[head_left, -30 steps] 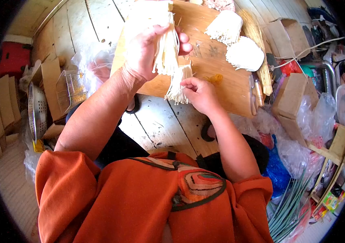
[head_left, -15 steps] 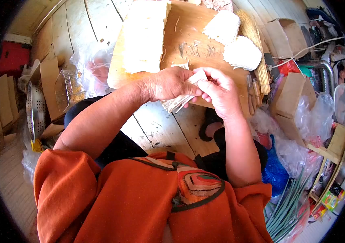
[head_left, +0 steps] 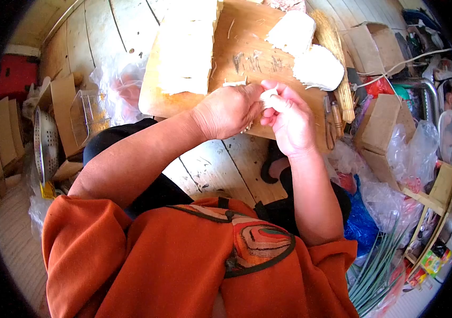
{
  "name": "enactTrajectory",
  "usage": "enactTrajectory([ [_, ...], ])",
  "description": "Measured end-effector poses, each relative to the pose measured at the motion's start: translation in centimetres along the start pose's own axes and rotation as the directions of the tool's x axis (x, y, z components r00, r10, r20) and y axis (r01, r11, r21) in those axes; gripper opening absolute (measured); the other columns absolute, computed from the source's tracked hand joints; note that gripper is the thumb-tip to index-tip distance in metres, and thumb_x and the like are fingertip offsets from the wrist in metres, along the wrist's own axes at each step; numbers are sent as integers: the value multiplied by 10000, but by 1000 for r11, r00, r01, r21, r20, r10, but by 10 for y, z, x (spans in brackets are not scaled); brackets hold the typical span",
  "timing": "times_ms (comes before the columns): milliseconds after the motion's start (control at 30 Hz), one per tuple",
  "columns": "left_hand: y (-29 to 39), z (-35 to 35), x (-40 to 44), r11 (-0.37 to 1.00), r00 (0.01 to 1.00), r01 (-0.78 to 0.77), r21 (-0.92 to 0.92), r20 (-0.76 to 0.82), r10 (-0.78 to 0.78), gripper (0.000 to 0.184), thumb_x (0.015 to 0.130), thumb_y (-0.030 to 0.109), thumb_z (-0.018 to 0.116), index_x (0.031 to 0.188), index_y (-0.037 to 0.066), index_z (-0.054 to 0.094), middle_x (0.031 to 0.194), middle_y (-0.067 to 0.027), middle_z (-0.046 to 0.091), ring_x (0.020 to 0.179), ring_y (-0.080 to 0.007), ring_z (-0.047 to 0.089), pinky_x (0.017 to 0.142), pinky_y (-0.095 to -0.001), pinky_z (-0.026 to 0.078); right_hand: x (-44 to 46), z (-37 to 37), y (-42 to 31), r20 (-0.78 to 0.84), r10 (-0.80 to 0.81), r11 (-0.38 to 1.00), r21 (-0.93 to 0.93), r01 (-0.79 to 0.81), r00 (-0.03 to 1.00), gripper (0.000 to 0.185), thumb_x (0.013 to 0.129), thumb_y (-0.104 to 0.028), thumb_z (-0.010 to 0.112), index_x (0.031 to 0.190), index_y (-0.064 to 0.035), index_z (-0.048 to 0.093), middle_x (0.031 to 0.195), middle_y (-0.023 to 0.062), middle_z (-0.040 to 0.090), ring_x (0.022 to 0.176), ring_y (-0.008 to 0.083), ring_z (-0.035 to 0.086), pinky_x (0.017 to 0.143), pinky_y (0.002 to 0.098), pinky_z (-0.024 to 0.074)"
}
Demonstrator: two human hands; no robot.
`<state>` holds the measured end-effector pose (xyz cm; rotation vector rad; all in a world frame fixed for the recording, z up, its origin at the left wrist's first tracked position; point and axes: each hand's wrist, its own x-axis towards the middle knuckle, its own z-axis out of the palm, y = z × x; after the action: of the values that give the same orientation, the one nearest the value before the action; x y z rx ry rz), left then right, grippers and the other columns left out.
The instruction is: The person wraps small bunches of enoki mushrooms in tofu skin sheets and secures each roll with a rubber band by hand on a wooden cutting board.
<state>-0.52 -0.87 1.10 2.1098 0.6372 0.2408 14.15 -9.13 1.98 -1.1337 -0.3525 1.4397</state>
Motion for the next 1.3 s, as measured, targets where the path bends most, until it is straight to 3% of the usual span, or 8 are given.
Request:
enactTrajectory([
  [200,17,-2,-3,957,984,154,248,47,-171,316,884,227,574,1130,33,532,836,-225,621,831,-330,635,737,-406,507,2,-3,10,-104,-34,990,-142,19,994,171,888,-129,622,1028,-31,624,832,1,610,620,64,530,526,214,465],
  [300,5,-20,2,968,957,236,-82,192,-217,370,845,241,614,1127,10,545,863,-158,643,814,-232,641,750,-354,512,0,-4,0,-60,-42,972,-232,28,997,146,896,-113,605,1014,-28,622,813,5,604,596,64,525,519,209,456],
  [367,-4,-32,6,610,855,481,-629,491,-168,393,820,236,631,1121,-5,556,970,-92,652,871,-171,619,791,-310,497,-4,-6,-11,162,17,945,-325,37,987,135,895,-99,601,1002,-18,619,809,16,607,577,62,523,512,202,447],
  [500,-5,-16,1,442,849,432,-787,520,96,376,855,317,681,1079,20,626,930,-53,652,848,-128,614,770,-271,503,-8,-3,-20,290,8,891,-436,124,957,128,904,-99,584,979,3,603,788,21,621,582,63,542,511,189,438],
  [633,5,-6,-7,275,817,547,-791,576,30,295,864,261,685,1060,46,634,830,-14,623,731,-102,590,651,-266,525,-10,-3,-22,327,-36,888,-424,181,944,124,907,-90,575,965,18,592,800,53,658,607,63,577,517,177,428],
  [967,15,-12,-2,580,876,459,-673,451,-171,253,867,230,673,1002,27,608,747,-24,587,613,-89,547,568,-221,466,3,-11,-21,325,-71,873,-437,217,943,129,873,-77,597,966,11,612,831,28,657,605,33,506,527,166,406],
  [1033,16,-15,1,808,869,426,-407,431,-242,211,875,208,653,1000,44,608,737,0,584,602,-87,539,570,-224,457,5,-11,-20,321,-75,872,-438,218,944,132,869,-76,602,970,6,621,810,18,651,607,35,513,539,169,410],
  [1300,4,-15,6,691,929,357,-629,164,-331,221,905,256,614,891,40,567,662,-11,540,543,-97,513,501,-246,428,10,-8,-34,43,-169,917,-359,173,985,309,927,-148,561,1215,-37,554,1021,69,620,721,87,579,609,199,461],
])
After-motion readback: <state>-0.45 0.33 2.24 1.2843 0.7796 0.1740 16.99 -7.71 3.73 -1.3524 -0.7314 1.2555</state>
